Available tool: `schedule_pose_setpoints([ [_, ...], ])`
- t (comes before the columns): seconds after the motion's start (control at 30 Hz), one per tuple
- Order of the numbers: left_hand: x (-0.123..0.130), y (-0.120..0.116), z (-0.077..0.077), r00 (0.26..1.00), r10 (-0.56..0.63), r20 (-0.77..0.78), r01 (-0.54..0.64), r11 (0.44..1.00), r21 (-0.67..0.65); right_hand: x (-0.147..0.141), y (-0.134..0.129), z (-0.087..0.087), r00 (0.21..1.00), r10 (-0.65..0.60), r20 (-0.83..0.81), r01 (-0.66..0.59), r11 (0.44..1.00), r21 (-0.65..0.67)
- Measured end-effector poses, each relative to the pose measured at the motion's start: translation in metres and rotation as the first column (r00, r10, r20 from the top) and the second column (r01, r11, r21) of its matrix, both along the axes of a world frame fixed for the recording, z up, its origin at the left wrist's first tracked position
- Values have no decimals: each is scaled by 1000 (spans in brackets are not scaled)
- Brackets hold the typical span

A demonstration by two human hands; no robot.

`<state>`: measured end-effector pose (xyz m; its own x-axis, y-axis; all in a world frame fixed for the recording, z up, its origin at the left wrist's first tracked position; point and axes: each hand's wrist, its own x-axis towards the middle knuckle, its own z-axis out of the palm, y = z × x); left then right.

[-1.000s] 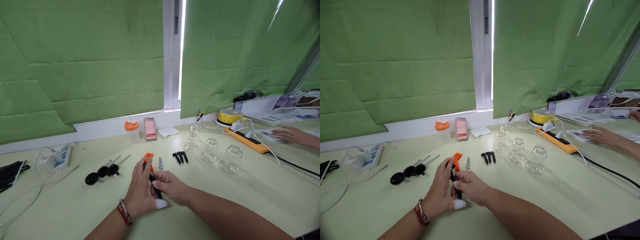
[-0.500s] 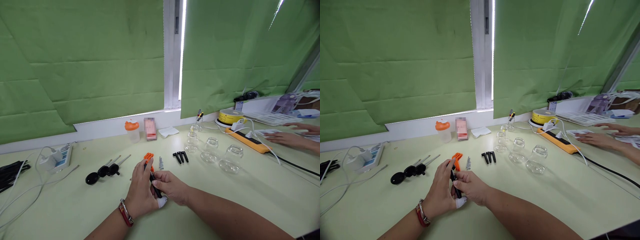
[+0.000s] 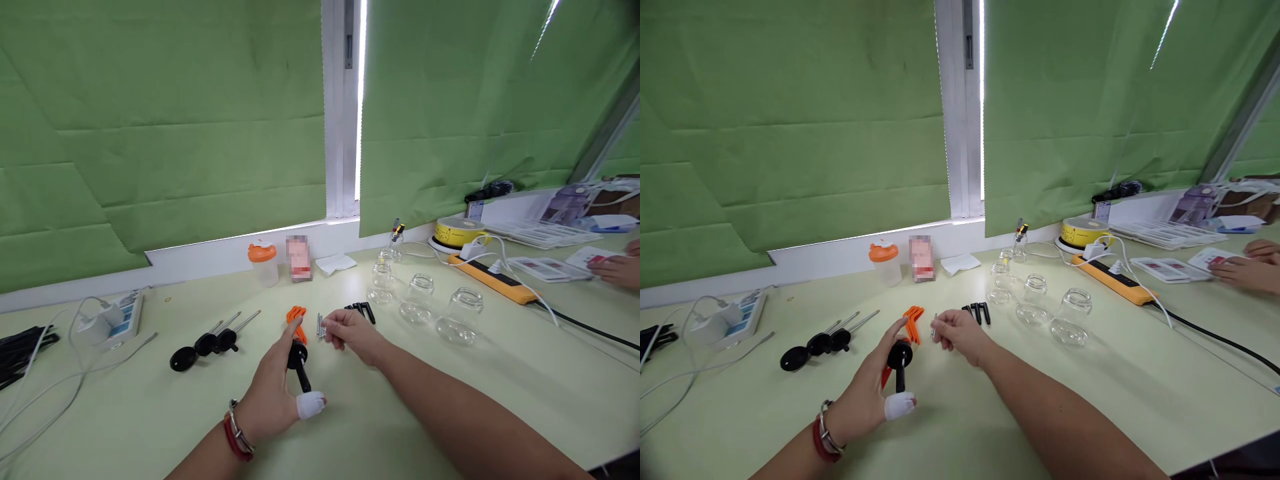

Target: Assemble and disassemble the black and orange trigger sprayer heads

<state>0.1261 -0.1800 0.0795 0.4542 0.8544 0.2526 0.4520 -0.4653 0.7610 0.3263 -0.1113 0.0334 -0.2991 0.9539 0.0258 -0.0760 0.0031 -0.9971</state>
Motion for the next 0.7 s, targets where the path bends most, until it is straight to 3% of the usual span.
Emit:
schedule_pose_setpoints([
  [0.07, -2, -1, 3, 995, -46, 92, 64, 978, -200, 8, 12, -7, 981, -161, 104, 158, 987, 35],
  [0.13, -4, -1, 4, 969, -67, 239, 156, 913, -377, 13, 20, -14, 936, -239, 257, 214, 969, 123],
  [0.27, -4, -3, 3, 873, 22, 487, 316, 735, -600, 13, 18, -21, 789, -253, 559, 37, 929, 369],
  [0.37, 0, -4, 2, 833, 102, 543, 365, 636, -680, 8, 12, -18, 695, -268, 668, -93, 887, 452],
  [0.5, 7, -4, -2, 803, 179, 569, 393, 559, -730, 5, 9, -15, 643, -263, 719, -141, 883, 449],
  [0.7, 7, 0, -8, 788, 240, 566, 399, 502, -768, 5, 12, -15, 616, -272, 739, -135, 888, 439],
])
